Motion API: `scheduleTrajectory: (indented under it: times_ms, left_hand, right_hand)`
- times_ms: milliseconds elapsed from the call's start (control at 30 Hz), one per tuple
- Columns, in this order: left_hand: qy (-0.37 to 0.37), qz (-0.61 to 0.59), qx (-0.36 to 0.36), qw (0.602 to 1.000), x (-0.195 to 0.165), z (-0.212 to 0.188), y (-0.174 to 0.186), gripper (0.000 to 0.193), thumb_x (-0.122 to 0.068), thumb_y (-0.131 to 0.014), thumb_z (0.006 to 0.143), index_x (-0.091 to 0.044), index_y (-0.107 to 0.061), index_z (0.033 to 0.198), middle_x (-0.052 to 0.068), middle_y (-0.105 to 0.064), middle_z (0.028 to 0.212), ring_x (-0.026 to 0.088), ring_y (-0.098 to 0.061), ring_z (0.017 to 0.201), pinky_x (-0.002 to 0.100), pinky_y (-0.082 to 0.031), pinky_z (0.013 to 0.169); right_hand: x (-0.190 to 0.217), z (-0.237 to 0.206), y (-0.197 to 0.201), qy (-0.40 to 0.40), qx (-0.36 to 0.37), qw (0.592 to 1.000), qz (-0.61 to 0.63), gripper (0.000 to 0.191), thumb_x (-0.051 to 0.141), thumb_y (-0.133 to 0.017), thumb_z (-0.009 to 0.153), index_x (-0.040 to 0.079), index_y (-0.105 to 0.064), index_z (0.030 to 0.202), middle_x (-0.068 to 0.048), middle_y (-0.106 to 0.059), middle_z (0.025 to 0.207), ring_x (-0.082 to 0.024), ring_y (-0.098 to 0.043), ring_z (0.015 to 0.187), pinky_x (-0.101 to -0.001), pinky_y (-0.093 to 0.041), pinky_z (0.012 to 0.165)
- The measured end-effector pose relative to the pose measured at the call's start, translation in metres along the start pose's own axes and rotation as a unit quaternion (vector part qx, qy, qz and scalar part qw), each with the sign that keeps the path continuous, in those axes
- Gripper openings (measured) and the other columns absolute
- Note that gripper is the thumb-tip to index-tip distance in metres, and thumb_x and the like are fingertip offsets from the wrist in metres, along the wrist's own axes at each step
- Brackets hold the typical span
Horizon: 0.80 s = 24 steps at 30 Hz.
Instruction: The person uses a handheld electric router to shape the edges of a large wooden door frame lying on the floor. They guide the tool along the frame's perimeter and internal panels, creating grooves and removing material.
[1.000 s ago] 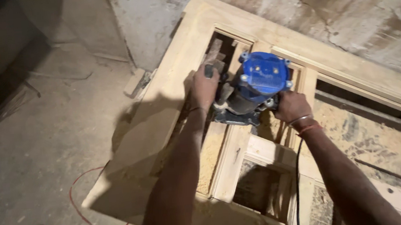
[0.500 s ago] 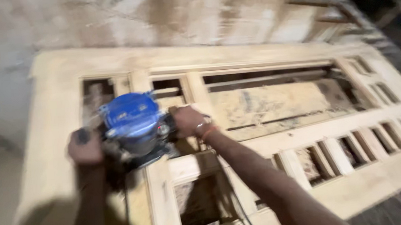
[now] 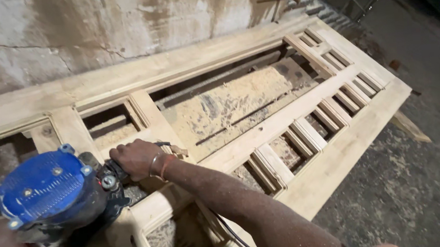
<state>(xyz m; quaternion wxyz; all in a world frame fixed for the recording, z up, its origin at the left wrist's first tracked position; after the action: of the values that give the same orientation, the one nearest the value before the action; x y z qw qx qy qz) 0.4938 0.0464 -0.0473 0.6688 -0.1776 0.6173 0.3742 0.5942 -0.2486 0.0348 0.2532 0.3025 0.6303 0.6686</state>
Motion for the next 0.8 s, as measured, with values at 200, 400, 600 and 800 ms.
scheduleTrajectory:
  times_ms: [200,400,600,800]
  left_hand:
    - [0.002,0.011,0.007,1.0,0.001,-0.013,0.0,0.012,-0.012,-0.061,0.108,0.0,-0.062,0.11,0.005,-0.066,0.088,0.017,-0.059,0.067,0.031,-0.047,0.058]
    - [-0.047,0.11,0.035,0.992,-0.004,-0.017,0.014,0.013,-0.014,-0.06,0.112,-0.001,-0.061,0.115,0.005,-0.065,0.088,0.019,-0.057,0.063,0.032,-0.045,0.056]
    - [-0.164,-0.097,0.053,0.98,-0.015,-0.008,0.014,0.007,0.009,-0.061,0.105,0.005,-0.059,0.1,0.007,-0.065,0.096,0.014,-0.055,0.077,0.032,-0.046,0.07]
    - [-0.102,0.028,-0.04,0.994,-0.026,0.005,0.016,0.018,-0.016,-0.076,0.093,-0.001,-0.067,0.095,0.011,-0.066,0.083,0.023,-0.059,0.076,0.04,-0.054,0.075]
  right_hand:
    - [-0.001,-0.008,0.0,0.003,-0.016,1.0,-0.013,0.05,0.023,-0.076,0.072,0.006,-0.054,0.114,-0.015,-0.071,0.1,-0.036,-0.074,0.083,-0.046,-0.059,0.072]
    - [0.0,-0.006,-0.002,0.003,0.004,1.0,0.018,0.057,0.024,-0.08,0.069,0.004,-0.052,0.115,-0.018,-0.069,0.1,-0.036,-0.073,0.085,-0.0465,-0.058,0.074]
    - [-0.001,-0.013,0.008,-0.031,0.016,0.996,0.078,0.059,0.018,-0.083,0.062,0.004,-0.058,0.113,-0.02,-0.072,0.102,-0.041,-0.071,0.093,-0.0504,-0.057,0.079]
    - [0.006,-0.01,0.011,0.072,-0.036,0.995,0.063,0.059,0.037,-0.087,0.063,0.004,-0.06,0.104,-0.023,-0.071,0.094,-0.044,-0.07,0.085,-0.0512,-0.057,0.075]
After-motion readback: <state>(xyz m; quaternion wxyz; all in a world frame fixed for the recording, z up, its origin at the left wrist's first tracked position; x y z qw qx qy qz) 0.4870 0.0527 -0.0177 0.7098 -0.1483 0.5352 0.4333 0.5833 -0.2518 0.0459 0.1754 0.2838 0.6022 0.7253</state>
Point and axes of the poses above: each hand's wrist, its own z-axis towards the middle knuckle, its own y-axis out of the back of the hand, x = y × z, the point moved 5 cm from there along z, towards the middle knuckle
